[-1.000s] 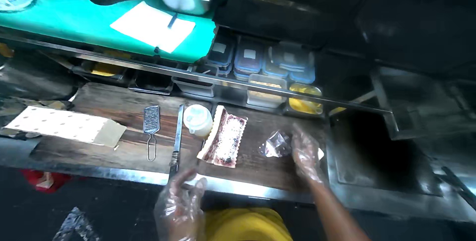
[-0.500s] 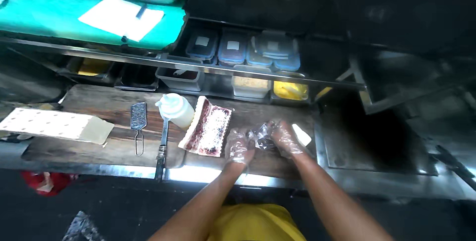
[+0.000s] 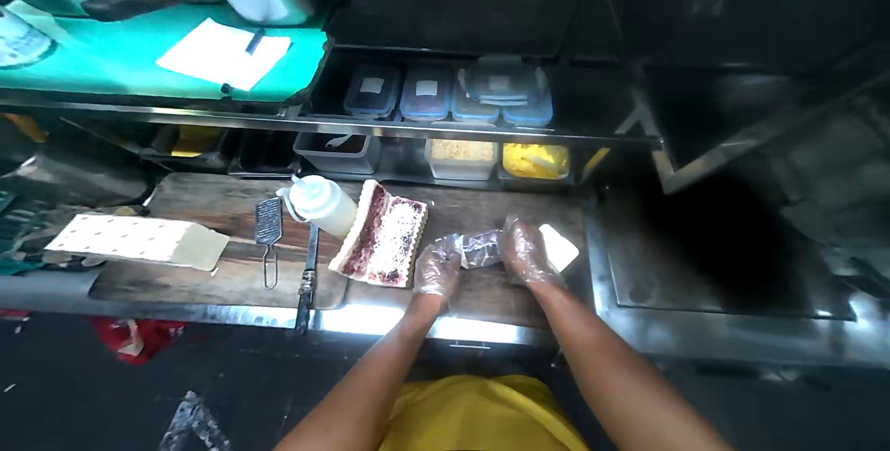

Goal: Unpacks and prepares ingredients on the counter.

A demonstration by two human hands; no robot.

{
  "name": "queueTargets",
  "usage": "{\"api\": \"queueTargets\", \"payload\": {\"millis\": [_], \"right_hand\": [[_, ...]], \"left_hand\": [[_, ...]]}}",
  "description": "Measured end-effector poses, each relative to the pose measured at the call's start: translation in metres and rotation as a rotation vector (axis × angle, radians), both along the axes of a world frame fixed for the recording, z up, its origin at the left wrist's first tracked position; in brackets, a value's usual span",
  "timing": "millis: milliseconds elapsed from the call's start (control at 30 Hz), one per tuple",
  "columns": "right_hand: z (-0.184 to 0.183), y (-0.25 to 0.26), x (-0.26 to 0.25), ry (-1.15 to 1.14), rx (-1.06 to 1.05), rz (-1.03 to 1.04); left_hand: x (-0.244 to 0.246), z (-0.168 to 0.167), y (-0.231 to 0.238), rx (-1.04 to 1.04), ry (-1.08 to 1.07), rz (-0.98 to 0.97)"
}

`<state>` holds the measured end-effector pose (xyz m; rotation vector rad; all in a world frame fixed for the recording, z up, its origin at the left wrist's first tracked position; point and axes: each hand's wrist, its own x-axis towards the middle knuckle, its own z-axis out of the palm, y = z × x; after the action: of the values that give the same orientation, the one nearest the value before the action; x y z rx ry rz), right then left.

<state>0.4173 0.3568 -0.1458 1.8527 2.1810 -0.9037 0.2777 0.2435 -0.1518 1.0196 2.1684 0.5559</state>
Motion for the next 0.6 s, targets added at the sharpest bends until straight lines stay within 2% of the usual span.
{"api": "queueTargets", "payload": {"millis": [67, 133, 200, 267, 300, 400, 533, 600], "right_hand": [[-0.005, -0.005, 0.000, -0.027, 0.012, 0.002], [0.001, -0.018, 0.004, 0.003, 0.147, 0.052], [0.010, -0.045, 0.015, 0.163, 0.363, 0.167], [0.014, -0.064, 0.016, 0.312, 0.434, 0.282], [0.010, -0.069, 0.013, 0.377, 0.389, 0.309], [-0.009, -0.065, 0.007, 0.363, 0.034, 0.277], [-0.017, -0.050, -0.003, 0.305, -0.068, 0.311], [-0.018, -0.042, -0.003, 0.310, -0.112, 0.305]], "left_hand": [[0.002, -0.002, -0.003, 0.001, -0.001, -0.013], [0.005, -0.002, -0.002, -0.031, 0.022, -0.075], [0.005, -0.008, -0.005, -0.052, 0.073, -0.121], [0.005, -0.011, -0.006, -0.057, 0.090, -0.140], [0.005, -0.010, -0.006, -0.059, 0.086, -0.145], [0.009, -0.009, -0.009, -0.037, 0.070, -0.182], [0.007, -0.012, -0.020, 0.081, 0.058, -0.241], [0.006, -0.010, -0.024, 0.228, 0.053, -0.213]]}}
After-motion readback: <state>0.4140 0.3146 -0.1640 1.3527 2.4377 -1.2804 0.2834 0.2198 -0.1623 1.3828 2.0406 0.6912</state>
